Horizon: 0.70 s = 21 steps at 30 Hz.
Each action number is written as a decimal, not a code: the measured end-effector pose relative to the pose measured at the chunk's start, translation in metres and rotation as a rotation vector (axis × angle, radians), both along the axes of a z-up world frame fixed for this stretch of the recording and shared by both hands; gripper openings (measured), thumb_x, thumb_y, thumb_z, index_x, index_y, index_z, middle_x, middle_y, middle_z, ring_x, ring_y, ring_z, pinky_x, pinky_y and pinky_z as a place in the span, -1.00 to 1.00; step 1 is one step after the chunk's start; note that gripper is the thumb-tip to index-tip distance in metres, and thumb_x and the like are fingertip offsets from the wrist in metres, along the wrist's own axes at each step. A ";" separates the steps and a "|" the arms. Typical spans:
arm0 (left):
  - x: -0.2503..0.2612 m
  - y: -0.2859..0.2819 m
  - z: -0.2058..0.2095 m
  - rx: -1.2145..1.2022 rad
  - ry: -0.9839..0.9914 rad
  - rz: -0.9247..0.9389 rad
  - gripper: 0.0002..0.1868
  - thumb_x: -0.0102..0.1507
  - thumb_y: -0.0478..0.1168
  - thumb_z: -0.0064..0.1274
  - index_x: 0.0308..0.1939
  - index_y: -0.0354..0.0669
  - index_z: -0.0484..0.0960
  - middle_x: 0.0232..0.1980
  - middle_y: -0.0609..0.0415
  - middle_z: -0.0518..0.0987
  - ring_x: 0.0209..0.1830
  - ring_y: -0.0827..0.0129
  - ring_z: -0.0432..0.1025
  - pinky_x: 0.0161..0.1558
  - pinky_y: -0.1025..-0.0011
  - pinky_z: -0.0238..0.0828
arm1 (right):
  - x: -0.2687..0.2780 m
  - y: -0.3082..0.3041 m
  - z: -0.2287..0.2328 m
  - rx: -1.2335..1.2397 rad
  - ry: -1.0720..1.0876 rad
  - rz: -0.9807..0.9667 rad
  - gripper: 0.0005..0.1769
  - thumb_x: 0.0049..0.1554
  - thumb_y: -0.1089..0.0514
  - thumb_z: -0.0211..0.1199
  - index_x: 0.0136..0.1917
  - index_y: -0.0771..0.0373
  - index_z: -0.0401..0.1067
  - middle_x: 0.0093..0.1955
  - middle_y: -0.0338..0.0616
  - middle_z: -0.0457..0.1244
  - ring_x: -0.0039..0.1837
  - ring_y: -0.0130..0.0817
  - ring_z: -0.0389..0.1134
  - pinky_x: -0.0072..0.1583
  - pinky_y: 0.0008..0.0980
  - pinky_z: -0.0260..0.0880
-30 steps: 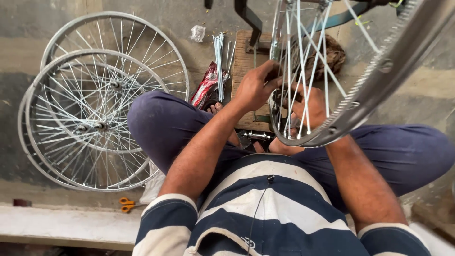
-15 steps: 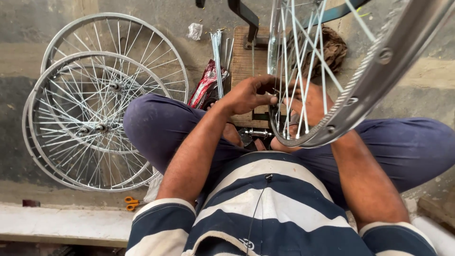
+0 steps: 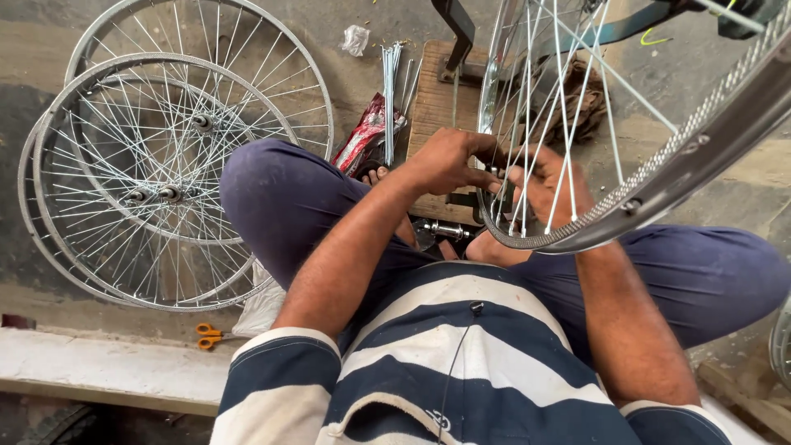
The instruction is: The person sits on the floor and uses a spoke wrench to tighten the nipples on a bicycle wheel mounted on a stand. The person rotates the wheel periodically to access different spokes and continues tightening them by hand.
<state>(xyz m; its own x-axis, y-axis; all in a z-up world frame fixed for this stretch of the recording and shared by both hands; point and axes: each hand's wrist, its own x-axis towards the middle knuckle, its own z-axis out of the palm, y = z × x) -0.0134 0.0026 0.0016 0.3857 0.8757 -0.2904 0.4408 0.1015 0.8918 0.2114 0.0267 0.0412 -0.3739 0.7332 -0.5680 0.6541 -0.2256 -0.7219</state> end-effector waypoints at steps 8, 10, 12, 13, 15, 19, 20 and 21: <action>-0.012 0.003 -0.019 -0.023 -0.052 0.307 -0.48 0.32 0.12 0.13 0.27 -0.01 0.55 0.22 -0.01 0.63 0.18 0.21 0.58 0.20 0.19 0.53 | -0.007 0.014 -0.019 0.317 0.091 0.440 -0.50 0.24 0.11 0.33 0.40 0.30 0.40 0.11 0.02 0.41 0.09 -0.26 0.46 0.10 -0.31 0.45; -0.005 0.013 -0.029 -0.001 -0.074 0.397 -0.27 0.31 0.12 0.20 0.42 -0.11 0.31 0.36 -0.14 0.45 0.28 0.06 0.43 0.20 0.08 0.39 | -0.012 0.009 -0.022 0.265 -0.032 0.354 -0.58 0.19 0.16 0.36 0.32 0.21 0.50 0.05 -0.05 0.45 0.04 -0.31 0.49 0.06 -0.35 0.47; 0.003 0.015 -0.038 0.032 -0.102 0.338 -0.22 0.31 0.09 0.15 0.51 -0.06 0.20 0.36 -0.10 0.51 0.29 0.07 0.47 0.24 0.11 0.41 | -0.018 0.003 -0.024 0.238 0.017 0.248 -0.56 0.17 0.20 0.37 0.32 0.28 0.46 0.05 -0.02 0.44 0.04 -0.29 0.47 0.05 -0.35 0.47; 0.007 0.014 -0.043 0.048 -0.117 0.308 -0.19 0.31 0.08 0.12 0.55 -0.03 0.15 0.36 -0.08 0.54 0.30 0.08 0.49 0.27 0.12 0.42 | -0.019 -0.002 -0.024 0.221 0.039 0.195 -0.54 0.17 0.21 0.38 0.32 0.32 0.44 0.04 -0.01 0.44 0.05 -0.28 0.47 0.05 -0.35 0.47; 0.009 0.012 -0.049 0.079 -0.113 0.324 -0.21 0.31 0.06 0.14 0.53 -0.04 0.17 0.37 -0.09 0.53 0.31 0.06 0.48 0.28 0.10 0.40 | -0.020 -0.010 -0.025 0.187 0.181 0.102 -0.55 0.19 0.25 0.37 0.32 0.38 0.42 0.10 0.01 0.42 0.10 -0.28 0.46 0.10 -0.37 0.48; 0.009 0.008 -0.053 0.134 -0.117 0.351 -0.23 0.30 0.05 0.18 0.51 -0.05 0.21 0.36 -0.11 0.54 0.36 0.02 0.44 0.30 0.09 0.39 | -0.016 -0.022 -0.034 0.258 0.111 0.016 -0.57 0.18 0.27 0.38 0.29 0.45 0.41 0.12 0.02 0.41 0.13 -0.27 0.47 0.13 -0.38 0.48; 0.009 0.008 -0.053 0.117 -0.113 0.351 -0.22 0.31 0.05 0.17 0.51 -0.06 0.19 0.37 -0.11 0.52 0.36 0.03 0.43 0.31 0.10 0.37 | -0.013 -0.023 -0.036 0.234 0.175 -0.039 -0.57 0.20 0.26 0.36 0.30 0.43 0.40 0.15 0.01 0.40 0.16 -0.28 0.46 0.16 -0.38 0.50; 0.009 0.008 -0.052 0.101 -0.108 0.352 -0.21 0.31 0.05 0.16 0.52 -0.07 0.18 0.39 -0.12 0.49 0.37 0.03 0.43 0.31 0.10 0.36 | -0.009 -0.023 -0.037 0.211 0.239 -0.093 -0.57 0.21 0.24 0.35 0.32 0.40 0.40 0.17 0.00 0.39 0.18 -0.29 0.45 0.19 -0.38 0.52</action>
